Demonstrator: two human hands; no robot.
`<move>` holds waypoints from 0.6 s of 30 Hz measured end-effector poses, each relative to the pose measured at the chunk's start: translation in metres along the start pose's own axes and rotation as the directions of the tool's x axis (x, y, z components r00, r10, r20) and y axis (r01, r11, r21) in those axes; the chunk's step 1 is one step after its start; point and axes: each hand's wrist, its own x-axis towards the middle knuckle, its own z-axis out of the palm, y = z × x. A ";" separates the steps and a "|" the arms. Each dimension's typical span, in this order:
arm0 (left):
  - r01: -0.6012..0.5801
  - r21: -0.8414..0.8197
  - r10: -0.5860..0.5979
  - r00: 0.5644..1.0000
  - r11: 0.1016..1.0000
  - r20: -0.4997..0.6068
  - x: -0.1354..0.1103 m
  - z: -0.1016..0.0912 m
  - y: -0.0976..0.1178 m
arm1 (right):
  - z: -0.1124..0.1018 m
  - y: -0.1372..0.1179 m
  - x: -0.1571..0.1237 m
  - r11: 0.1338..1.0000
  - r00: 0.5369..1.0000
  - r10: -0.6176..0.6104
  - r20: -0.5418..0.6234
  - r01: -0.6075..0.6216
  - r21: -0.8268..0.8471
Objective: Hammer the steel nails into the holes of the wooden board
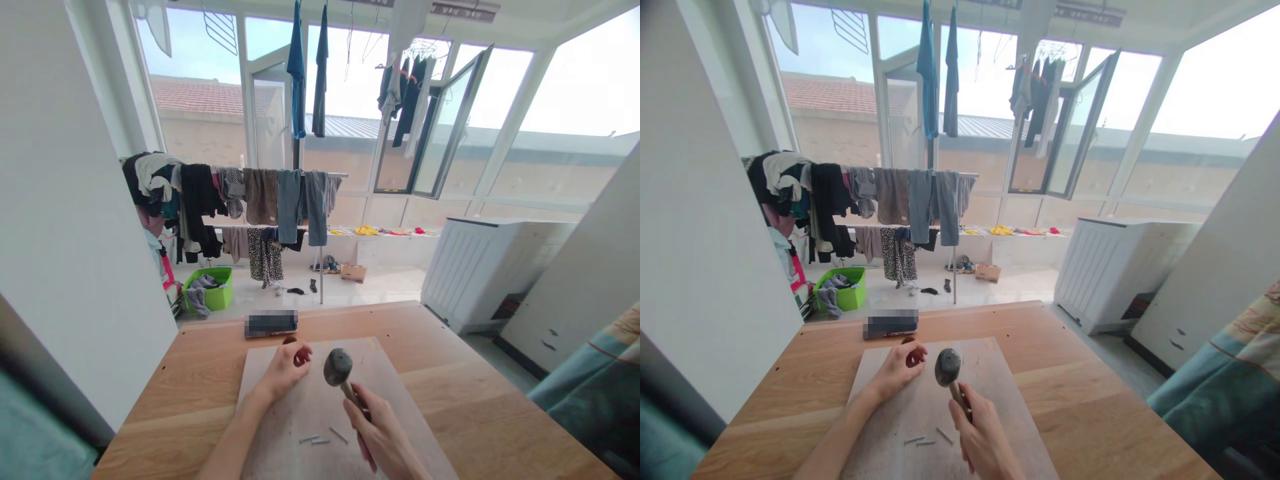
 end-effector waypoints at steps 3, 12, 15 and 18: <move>-0.009 -0.005 0.009 1.000 1.000 -0.002 0.000 0.001 0.000 | 0.008 -0.018 0.010 0.999 1.000 -0.030 0.000 0.030 0.012; -0.031 -0.019 0.031 0.999 0.999 -0.014 0.002 0.004 -0.005 | 0.016 -0.033 0.026 0.998 0.998 -0.053 -0.018 0.054 0.023; -0.021 -0.005 0.021 1.000 1.000 0.005 0.002 0.003 -0.003 | 0.017 -0.035 0.027 0.998 0.998 -0.061 -0.015 0.062 0.027; -0.020 0.004 0.020 1.000 1.000 0.004 0.001 0.002 0.000 | 0.019 -0.036 0.027 0.997 0.998 -0.069 -0.014 0.069 0.029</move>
